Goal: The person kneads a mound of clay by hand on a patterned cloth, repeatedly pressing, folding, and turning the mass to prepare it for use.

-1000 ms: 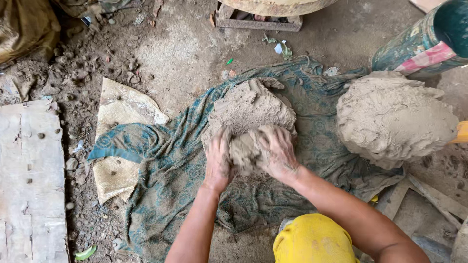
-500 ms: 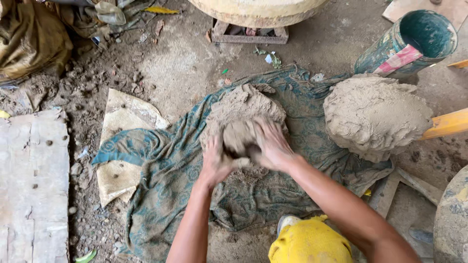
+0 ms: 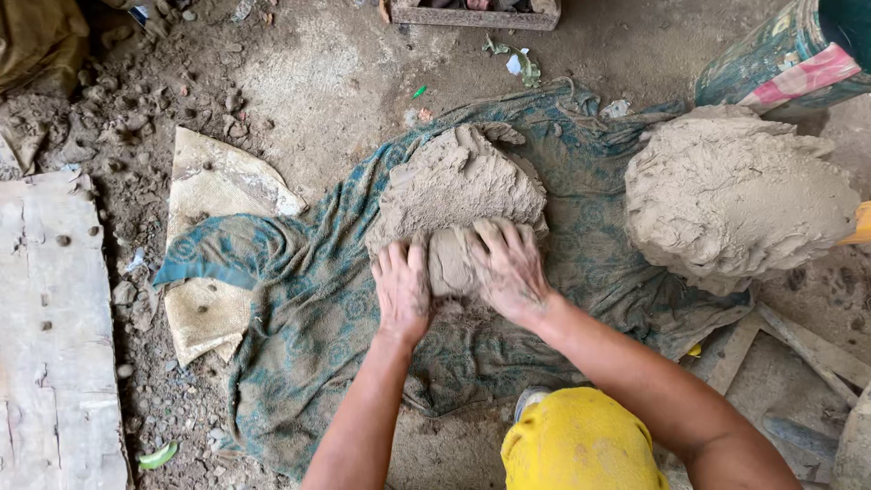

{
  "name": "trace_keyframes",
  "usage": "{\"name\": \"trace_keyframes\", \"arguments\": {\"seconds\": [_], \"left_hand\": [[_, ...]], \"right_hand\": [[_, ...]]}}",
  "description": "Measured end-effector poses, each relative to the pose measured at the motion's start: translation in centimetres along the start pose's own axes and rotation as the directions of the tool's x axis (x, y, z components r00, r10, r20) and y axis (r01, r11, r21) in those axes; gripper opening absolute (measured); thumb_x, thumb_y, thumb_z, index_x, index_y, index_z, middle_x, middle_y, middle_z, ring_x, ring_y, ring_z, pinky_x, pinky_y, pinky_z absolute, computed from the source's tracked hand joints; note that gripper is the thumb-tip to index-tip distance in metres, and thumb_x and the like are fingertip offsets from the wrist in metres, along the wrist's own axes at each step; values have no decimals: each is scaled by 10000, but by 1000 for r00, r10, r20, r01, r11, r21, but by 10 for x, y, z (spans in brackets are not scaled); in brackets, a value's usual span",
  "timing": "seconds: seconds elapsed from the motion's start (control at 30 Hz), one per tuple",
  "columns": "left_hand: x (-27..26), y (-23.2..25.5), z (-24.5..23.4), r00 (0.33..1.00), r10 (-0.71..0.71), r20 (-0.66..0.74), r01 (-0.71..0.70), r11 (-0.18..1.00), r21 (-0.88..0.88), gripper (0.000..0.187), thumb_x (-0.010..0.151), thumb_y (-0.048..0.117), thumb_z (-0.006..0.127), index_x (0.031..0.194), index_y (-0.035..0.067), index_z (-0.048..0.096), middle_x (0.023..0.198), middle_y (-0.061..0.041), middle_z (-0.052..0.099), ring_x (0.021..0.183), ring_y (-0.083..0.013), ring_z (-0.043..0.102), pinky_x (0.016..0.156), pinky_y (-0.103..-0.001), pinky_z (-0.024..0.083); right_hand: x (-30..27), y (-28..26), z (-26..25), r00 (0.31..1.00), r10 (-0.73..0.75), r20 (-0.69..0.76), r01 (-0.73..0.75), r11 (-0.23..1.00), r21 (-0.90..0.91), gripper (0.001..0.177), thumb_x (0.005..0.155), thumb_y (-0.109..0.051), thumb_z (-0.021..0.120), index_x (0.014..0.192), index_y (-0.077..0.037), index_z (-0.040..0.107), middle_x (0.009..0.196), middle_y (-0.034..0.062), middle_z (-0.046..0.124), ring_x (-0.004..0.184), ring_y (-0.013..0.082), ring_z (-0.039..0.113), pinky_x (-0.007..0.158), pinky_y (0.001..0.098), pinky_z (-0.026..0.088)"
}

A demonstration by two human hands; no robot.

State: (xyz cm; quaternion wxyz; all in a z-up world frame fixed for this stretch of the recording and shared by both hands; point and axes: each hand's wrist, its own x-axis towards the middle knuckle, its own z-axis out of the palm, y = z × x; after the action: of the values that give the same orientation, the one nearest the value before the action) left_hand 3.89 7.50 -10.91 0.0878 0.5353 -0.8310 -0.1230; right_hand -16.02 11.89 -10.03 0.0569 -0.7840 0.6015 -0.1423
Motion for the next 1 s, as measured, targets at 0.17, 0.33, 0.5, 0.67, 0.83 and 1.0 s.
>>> {"name": "trace_keyframes", "arguments": {"seconds": [0.17,0.33,0.5,0.67,0.83,1.0], "left_hand": [[48,-14,4,998,-52,21,54,992,-116,586,804,66,801,1334,121,557,1242,-143,633,1172,-337,605,995,-454,492],[75,-32,4,979,-168,114,195,935,-295,869,615,179,911,1390,183,518,1130,-148,706,1049,-374,682,944,-447,538],[82,-58,13,968,109,227,96,675,-731,945,801,208,941,1526,152,337,1434,-158,485,1340,-357,484,1088,-465,392],[68,-53,10,966,-57,253,221,689,-690,459,951,294,674,1386,153,628,1330,-76,698,1228,-254,642,1105,-429,477],[75,-63,34,939,-230,255,341,693,-635,409,964,197,541,1308,57,713,1280,-123,757,1215,-263,706,1130,-379,522],[87,-71,24,963,-87,254,267,413,-871,475,1017,324,571,1415,66,604,1471,-82,597,1381,-232,523,1143,-339,371]], "right_hand": [[32,43,48,997,76,-17,-76,995,-58,595,776,-144,775,1348,-34,654,1372,188,615,1197,313,574,959,518,549],[64,65,77,915,403,-2,-394,894,213,472,913,32,616,1359,-84,718,1491,228,570,1346,385,552,1051,546,531],[71,23,-6,859,371,352,-413,909,49,841,748,-178,829,1431,-90,347,1657,208,227,1509,387,232,1213,589,252],[42,-32,-54,948,319,17,-318,937,148,1232,676,-553,794,1618,-205,80,1615,203,210,1505,375,146,1204,683,120],[53,-32,-15,991,87,-101,-116,938,-327,1019,849,-727,644,1618,-162,288,1677,180,254,1558,356,218,1169,757,203],[90,11,24,947,306,102,-310,950,31,767,863,-464,625,1566,-220,438,1642,101,426,1503,358,408,1230,577,333]]}}
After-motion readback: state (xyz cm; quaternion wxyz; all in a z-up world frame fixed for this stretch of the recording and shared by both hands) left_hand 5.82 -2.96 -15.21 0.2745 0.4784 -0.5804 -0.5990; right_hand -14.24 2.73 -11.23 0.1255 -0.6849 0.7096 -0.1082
